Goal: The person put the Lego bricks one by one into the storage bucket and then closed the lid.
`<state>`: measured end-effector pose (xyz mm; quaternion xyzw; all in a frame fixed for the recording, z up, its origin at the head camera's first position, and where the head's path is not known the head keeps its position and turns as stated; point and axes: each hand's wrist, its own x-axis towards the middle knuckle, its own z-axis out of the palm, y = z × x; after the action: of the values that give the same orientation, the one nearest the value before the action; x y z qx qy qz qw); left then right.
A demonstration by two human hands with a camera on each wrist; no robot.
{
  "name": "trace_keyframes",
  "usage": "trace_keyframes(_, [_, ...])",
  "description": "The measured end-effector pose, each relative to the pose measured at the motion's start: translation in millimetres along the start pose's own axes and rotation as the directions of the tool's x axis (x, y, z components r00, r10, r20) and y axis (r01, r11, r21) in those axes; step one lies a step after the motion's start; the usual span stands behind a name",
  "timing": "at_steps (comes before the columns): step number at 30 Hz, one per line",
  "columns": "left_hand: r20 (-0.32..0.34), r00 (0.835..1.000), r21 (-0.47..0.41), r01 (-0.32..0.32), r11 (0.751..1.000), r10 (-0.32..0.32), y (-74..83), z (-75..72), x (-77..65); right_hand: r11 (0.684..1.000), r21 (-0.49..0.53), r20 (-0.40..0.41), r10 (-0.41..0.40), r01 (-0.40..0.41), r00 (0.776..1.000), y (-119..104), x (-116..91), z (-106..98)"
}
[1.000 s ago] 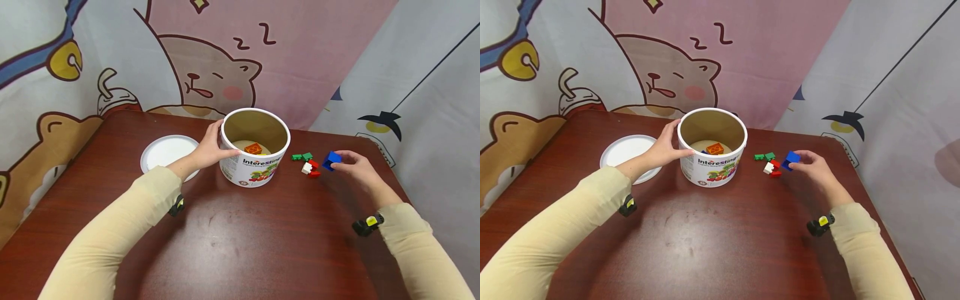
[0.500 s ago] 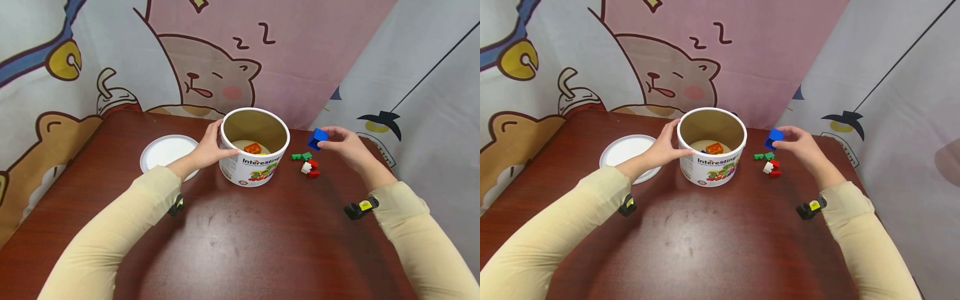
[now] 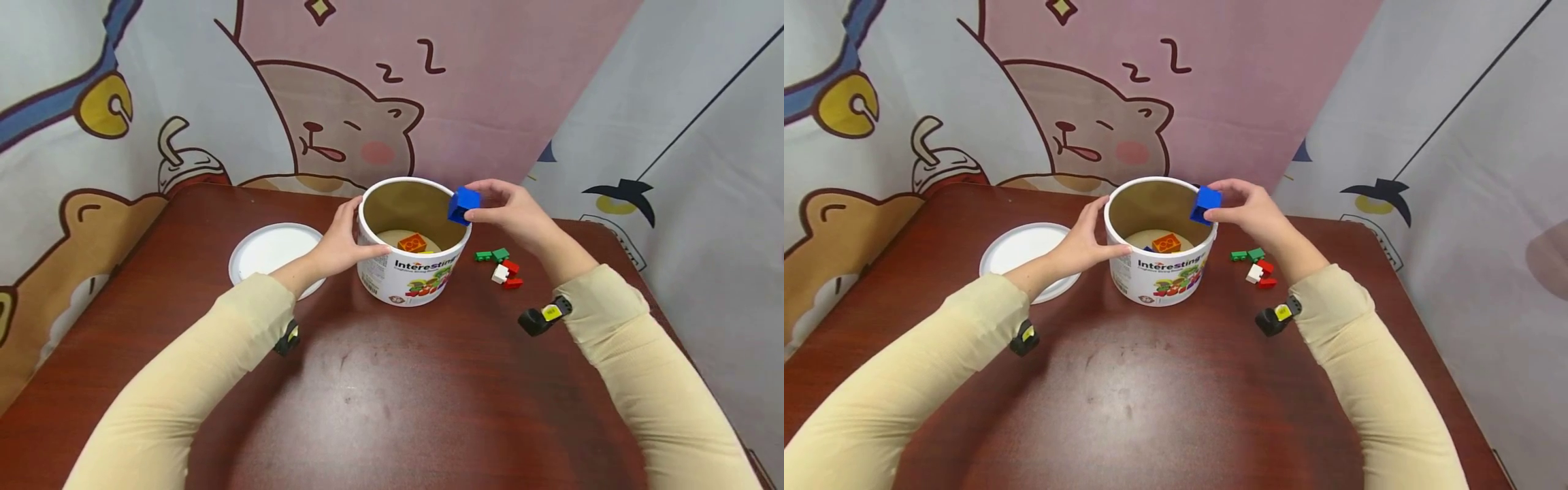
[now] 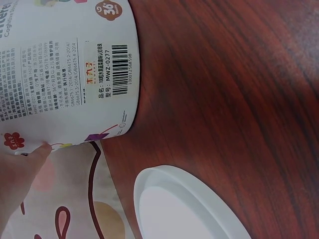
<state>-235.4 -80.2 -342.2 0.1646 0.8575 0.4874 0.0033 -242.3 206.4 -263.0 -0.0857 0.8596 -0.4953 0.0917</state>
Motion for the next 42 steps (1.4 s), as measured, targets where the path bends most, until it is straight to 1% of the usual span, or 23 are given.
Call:
trace_keyframes(3, [0.000, 1.000, 0.000, -0.004, 1.000, 0.004, -0.3, 0.0, 0.0, 1.000, -0.021, 0.027, 0.005, -0.004, 1.000, -6, 6, 11])
trace_keyframes(6, [-0.001, 1.000, -0.005, -0.002, 1.000, 0.002, -0.1, -0.3, -0.3, 1.000, -0.014, 0.039, 0.010, -0.010, 0.999, -9, 12, 20])
trace_keyframes(9, [-0.004, 1.000, -0.006, 0.001, 1.000, -0.001, 0.1, -0.2, -0.8, 0.999, -0.018, 0.043, 0.030, -0.029, 0.999, -9, 17, 25])
trace_keyframes(14, [0.001, 1.000, -0.012, 0.004, 1.000, -0.004, 0.0, 0.6, -1.0, 0.998, 0.020, 0.052, 0.055, -0.056, 0.997, -9, 22, 30])
trace_keyframes(19, [0.005, 1.000, -0.006, 0.006, 1.000, -0.006, 0.7, 0.7, -0.8, 0.996, 0.077, 0.056, 0.048, -0.053, 0.997, -10, 24, 31])
trace_keyframes(22, [0.004, 1.000, -0.006, 0.007, 1.000, -0.007, 1.4, 0.6, -0.9, 0.995, 0.089, 0.050, 0.032, -0.037, 0.998, -9, 25, 30])
trace_keyframes(27, [-0.004, 1.000, -0.011, 0.003, 1.000, -0.003, 1.5, 1.2, -0.9, 0.995, 0.098, 0.028, -0.003, 0.001, 1.000, -8, 22, 25])
trace_keyframes(30, [-0.006, 1.000, -0.011, -0.002, 1.000, 0.002, 1.2, 1.6, -0.4, 0.992, 0.123, 0.014, -0.036, 0.034, 0.999, -4, 16, 18])
trace_keyframes(33, [-0.004, 1.000, -0.013, -0.001, 1.000, 0.001, 1.3, 1.3, 0.1, 0.979, 0.187, -0.006, -0.082, 0.082, 0.997, 4, 8, 6])
trace_keyframes(35, [-0.001, 1.000, -0.015, 0.001, 1.000, -0.001, 0.9, 0.9, 0.2, 0.965, 0.241, -0.020, -0.106, 0.107, 0.994, 14, 2, -3])
trace_keyframes(36, [0.001, 1.000, -0.017, 0.001, 1.000, -0.001, 0.7, 0.6, 0.1, 0.963, 0.248, -0.027, -0.107, 0.110, 0.994, 21, -1, -8])
trace_keyframes(38, [0.002, 1.000, -0.016, -0.001, 1.000, 0.001, 0.3, 0.3, 0.3, 0.965, 0.242, -0.033, -0.095, 0.100, 0.995, 37, -8, -19])
trace_keyframes(39, [0.003, 1.000, -0.014, -0.002, 1.000, 0.002, 0.0, 0.3, 0.4, 0.972, 0.221, -0.038, -0.076, 0.082, 0.996, 46, -11, -24])
trace_keyframes(42, [0.001, 1.000, -0.010, -0.010, 1.000, 0.010, -0.8, 0.6, 1.1, 0.994, 0.104, -0.052, -0.010, 0.015, 0.999, 79, -19, -37])
